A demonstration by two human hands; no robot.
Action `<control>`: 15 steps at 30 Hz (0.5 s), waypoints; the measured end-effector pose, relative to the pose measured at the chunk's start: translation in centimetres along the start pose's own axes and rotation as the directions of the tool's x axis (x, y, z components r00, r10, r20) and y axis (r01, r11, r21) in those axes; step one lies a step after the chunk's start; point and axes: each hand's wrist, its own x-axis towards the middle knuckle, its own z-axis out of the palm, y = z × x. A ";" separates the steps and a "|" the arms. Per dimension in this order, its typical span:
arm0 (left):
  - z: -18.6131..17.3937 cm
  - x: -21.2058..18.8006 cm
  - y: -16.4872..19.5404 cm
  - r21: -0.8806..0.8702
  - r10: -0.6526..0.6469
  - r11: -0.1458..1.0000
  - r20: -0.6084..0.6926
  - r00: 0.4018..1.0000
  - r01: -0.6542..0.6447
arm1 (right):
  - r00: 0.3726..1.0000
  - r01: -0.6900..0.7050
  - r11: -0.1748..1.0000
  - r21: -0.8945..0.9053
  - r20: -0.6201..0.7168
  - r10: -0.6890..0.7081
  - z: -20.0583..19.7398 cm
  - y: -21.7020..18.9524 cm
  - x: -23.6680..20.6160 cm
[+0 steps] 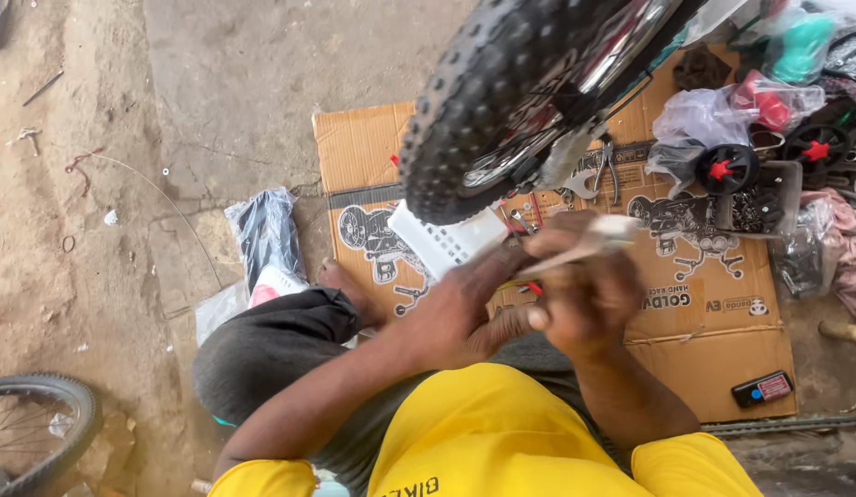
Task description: The person assembles a bicycle by first tightening a bolt on the frame with a wrench, then installing the rear wheel onto the frame and securing it with a bolt and nut. The person uses a wrench to tighten the wheel axle nut.
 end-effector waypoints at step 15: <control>-14.0 7.4 -9.0 -0.275 -0.289 0.944 -0.417 0.861 0.184 | 0.939 -0.250 0.906 0.342 -0.144 0.313 -1.3 20.1 1.6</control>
